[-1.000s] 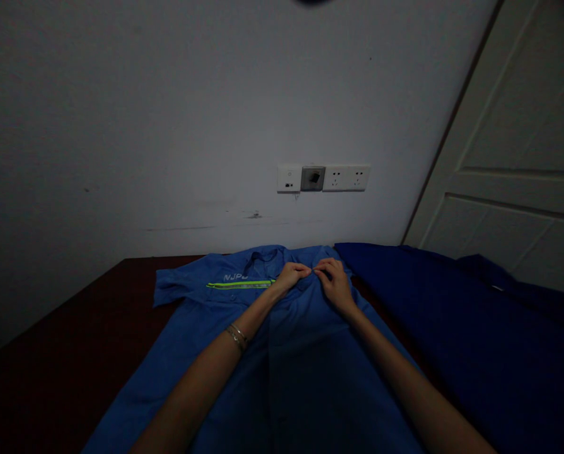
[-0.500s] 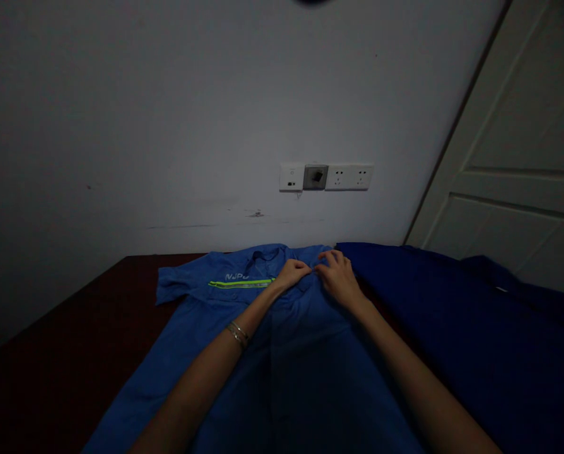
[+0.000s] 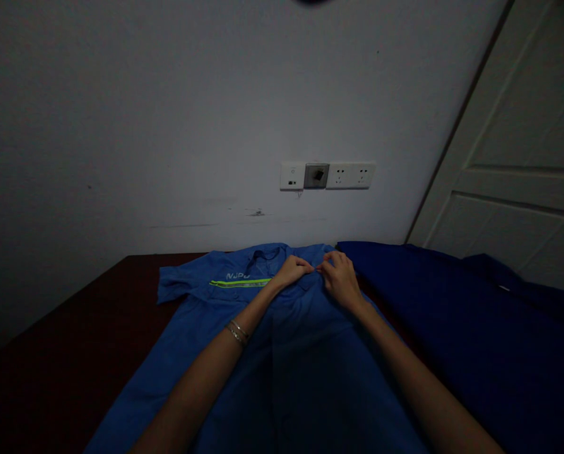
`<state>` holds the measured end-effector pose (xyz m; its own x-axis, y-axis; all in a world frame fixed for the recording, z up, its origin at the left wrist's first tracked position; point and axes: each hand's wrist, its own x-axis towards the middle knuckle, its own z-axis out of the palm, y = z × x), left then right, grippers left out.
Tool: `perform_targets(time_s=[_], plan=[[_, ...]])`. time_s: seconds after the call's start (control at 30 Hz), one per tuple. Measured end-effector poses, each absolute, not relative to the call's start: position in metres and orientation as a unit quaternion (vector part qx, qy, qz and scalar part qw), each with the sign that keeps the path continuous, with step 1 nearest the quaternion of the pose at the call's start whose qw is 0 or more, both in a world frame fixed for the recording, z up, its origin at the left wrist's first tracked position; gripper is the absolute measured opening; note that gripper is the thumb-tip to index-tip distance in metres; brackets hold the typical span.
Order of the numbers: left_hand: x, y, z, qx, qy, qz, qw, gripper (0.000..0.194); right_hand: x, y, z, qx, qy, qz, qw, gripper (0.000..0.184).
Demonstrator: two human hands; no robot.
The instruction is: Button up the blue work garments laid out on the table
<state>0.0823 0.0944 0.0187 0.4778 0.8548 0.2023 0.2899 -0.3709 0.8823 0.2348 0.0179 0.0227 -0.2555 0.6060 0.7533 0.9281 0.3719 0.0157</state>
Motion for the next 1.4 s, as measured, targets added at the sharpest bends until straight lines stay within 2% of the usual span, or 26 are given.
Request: perform_targets(time_s=[0.4, 0.77, 1.0, 1.1, 1.23, 1.4], plan=[[0.086, 0.095, 0.014, 0.761, 0.344, 0.308, 0.456, 0.025, 0.238, 0.018, 0.007, -0.496, -0.75, -0.208, 0.383, 0.016], [0.087, 0.092, 0.012, 0.674, 0.316, 0.361, 0.562, 0.021, 0.236, 0.028, 0.002, -0.485, -0.708, -0.077, 0.507, 0.015], [0.086, 0.091, 0.011, 0.645, 0.32, 0.367, 0.59, 0.017, 0.247, 0.037, 0.002, -0.491, -0.698, 0.017, 0.521, 0.019], [0.087, 0.093, 0.008, 0.653, 0.324, 0.367, 0.578, 0.016, 0.255, 0.041, 0.003, -0.48, -0.716, 0.061, 0.503, 0.019], [0.087, 0.098, 0.004, 0.719, 0.332, 0.345, 0.504, 0.016, 0.26, 0.043, 0.001, -0.483, -0.729, 0.124, 0.468, 0.019], [0.087, 0.101, 0.002, 0.773, 0.342, 0.326, 0.423, 0.018, 0.259, 0.045, -0.002, -0.503, -0.728, 0.117, 0.45, 0.021]])
